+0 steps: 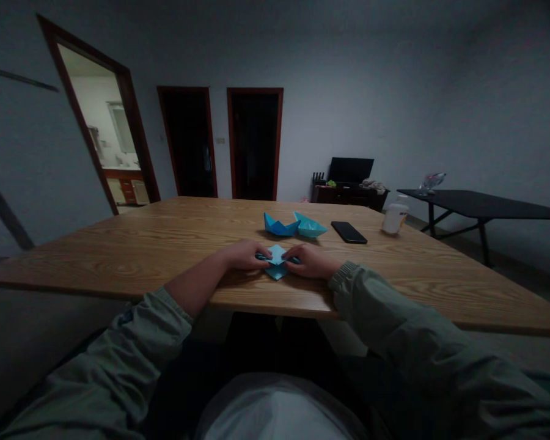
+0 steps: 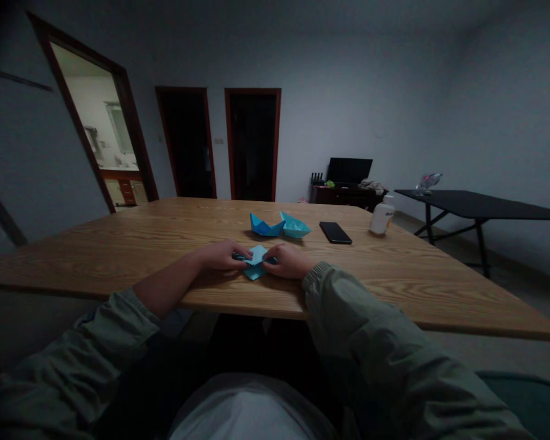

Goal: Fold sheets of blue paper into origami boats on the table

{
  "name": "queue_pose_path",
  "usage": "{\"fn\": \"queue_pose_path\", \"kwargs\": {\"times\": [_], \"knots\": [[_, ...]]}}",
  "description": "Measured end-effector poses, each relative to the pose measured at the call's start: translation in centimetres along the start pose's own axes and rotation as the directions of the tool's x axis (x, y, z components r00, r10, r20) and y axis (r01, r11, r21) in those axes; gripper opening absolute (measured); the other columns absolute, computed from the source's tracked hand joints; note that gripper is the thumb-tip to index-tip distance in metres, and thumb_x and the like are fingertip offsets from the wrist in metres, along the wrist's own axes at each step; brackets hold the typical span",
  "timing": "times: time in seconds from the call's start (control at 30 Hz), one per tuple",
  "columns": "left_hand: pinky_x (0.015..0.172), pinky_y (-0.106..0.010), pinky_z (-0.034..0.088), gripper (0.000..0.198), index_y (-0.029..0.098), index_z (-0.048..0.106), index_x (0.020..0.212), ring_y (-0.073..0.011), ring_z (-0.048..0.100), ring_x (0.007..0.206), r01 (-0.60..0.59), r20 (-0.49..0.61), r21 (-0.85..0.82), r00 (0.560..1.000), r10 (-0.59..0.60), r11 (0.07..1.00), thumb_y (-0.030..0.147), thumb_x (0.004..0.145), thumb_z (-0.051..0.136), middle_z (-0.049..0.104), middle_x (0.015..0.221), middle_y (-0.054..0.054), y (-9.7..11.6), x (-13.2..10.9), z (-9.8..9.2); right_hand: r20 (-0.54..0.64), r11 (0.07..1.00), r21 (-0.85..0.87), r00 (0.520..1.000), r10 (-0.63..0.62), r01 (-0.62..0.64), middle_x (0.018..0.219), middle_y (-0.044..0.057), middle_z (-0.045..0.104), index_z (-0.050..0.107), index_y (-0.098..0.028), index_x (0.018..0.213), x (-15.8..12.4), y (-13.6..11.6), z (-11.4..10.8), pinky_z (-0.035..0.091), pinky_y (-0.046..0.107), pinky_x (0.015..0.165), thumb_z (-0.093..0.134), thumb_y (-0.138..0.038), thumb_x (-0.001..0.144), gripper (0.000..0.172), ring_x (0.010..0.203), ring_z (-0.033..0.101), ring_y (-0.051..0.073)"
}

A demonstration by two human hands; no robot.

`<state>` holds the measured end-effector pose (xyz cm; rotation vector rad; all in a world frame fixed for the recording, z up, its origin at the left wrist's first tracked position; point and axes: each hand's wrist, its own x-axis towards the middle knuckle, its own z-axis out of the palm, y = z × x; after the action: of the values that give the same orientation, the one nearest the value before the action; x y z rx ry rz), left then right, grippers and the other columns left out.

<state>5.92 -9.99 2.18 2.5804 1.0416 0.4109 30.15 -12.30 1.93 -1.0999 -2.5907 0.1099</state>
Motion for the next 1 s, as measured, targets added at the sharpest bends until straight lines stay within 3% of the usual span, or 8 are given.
{"fn": "queue_pose_path", "kwargs": {"times": [0.17,0.37,0.5,0.67,0.73,0.87,1.0], "knots": [[0.059,-0.024,0.037,0.046,0.014,0.072,0.086,-0.0139,0.053,0.063,0.003,-0.057,-0.124,0.998,-0.011,0.992,0.053,0.087,0.048,0.063,0.069,-0.001,-0.9,0.9,0.2,-0.087,0.995,0.013,0.992,0.096,-0.095,0.060,0.004,0.061,0.067,-0.015,0.066,0.5,0.5,0.5,0.028,0.027,0.051,0.037,-0.053,0.095,0.056,0.051,0.045,0.012],[0.055,-0.024,0.035,0.044,0.015,0.061,0.118,-0.0125,0.050,0.058,0.022,-0.278,-0.135,0.959,-0.059,0.991,0.043,0.086,0.052,0.060,0.067,0.000,-0.5,1.5,0.4,-0.200,0.984,0.084,0.965,0.171,-0.157,0.055,0.000,0.052,0.055,-0.016,0.061,1.7,1.3,1.8,0.022,0.027,0.051,0.042,-0.045,0.094,0.045,0.051,0.040,0.010],[0.059,-0.024,0.039,0.052,0.016,0.061,0.119,-0.0141,0.056,0.065,0.010,-0.203,-0.166,0.978,-0.044,0.986,0.046,0.077,0.064,0.066,0.077,-0.002,-0.6,1.2,0.3,-0.223,0.980,0.090,0.956,0.191,-0.175,0.057,-0.001,0.053,0.056,-0.016,0.063,1.5,1.7,1.8,0.024,0.026,0.052,0.047,-0.040,0.090,0.038,0.053,0.041,0.011],[0.059,-0.024,0.038,0.024,0.014,0.072,0.084,-0.0140,0.056,0.065,0.012,-0.060,-0.093,0.998,-0.017,0.996,0.034,0.077,0.062,0.067,0.073,-0.002,-1.5,1.0,0.2,-0.121,0.999,0.045,0.992,0.023,-0.018,0.070,0.000,0.060,0.064,-0.016,0.076,0.3,1.1,0.7,0.028,0.024,0.056,0.064,-0.039,0.078,0.023,0.061,0.046,0.011],[0.059,-0.024,0.038,0.027,0.014,0.073,0.090,-0.0140,0.056,0.065,0.005,-0.038,-0.117,0.999,-0.010,0.993,0.036,0.079,0.060,0.067,0.073,-0.002,-1.6,1.2,0.2,-0.105,1.000,0.007,0.995,0.000,0.000,0.071,0.001,0.062,0.065,-0.017,0.074,0.3,0.8,0.6,0.028,0.025,0.057,0.060,-0.044,0.082,0.029,0.061,0.046,0.012],[0.063,-0.024,0.041,0.044,0.017,0.064,0.119,-0.0151,0.058,0.069,0.042,-0.152,-0.116,0.987,-0.059,0.992,0.040,0.082,0.057,0.067,0.079,-0.002,-1.5,1.6,0.4,-0.152,0.989,-0.006,0.978,0.146,-0.149,0.067,0.004,0.063,0.063,-0.017,0.071,1.1,0.6,1.2,0.028,0.026,0.055,0.044,-0.042,0.094,0.039,0.057,0.048,0.012],[0.068,-0.026,0.043,0.045,0.020,0.065,0.116,-0.0178,0.061,0.074,0.157,-0.215,0.029,0.965,-0.147,0.987,0.044,0.079,0.061,0.069,0.088,-0.005,-1.4,2.1,1.0,-0.213,0.964,0.009,0.941,0.263,-0.267,0.081,0.006,0.068,0.063,-0.017,0.097,1.7,1.0,2.1,0.035,0.024,0.059,0.059,-0.035,0.087,0.021,0.068,0.058,0.015]]}}
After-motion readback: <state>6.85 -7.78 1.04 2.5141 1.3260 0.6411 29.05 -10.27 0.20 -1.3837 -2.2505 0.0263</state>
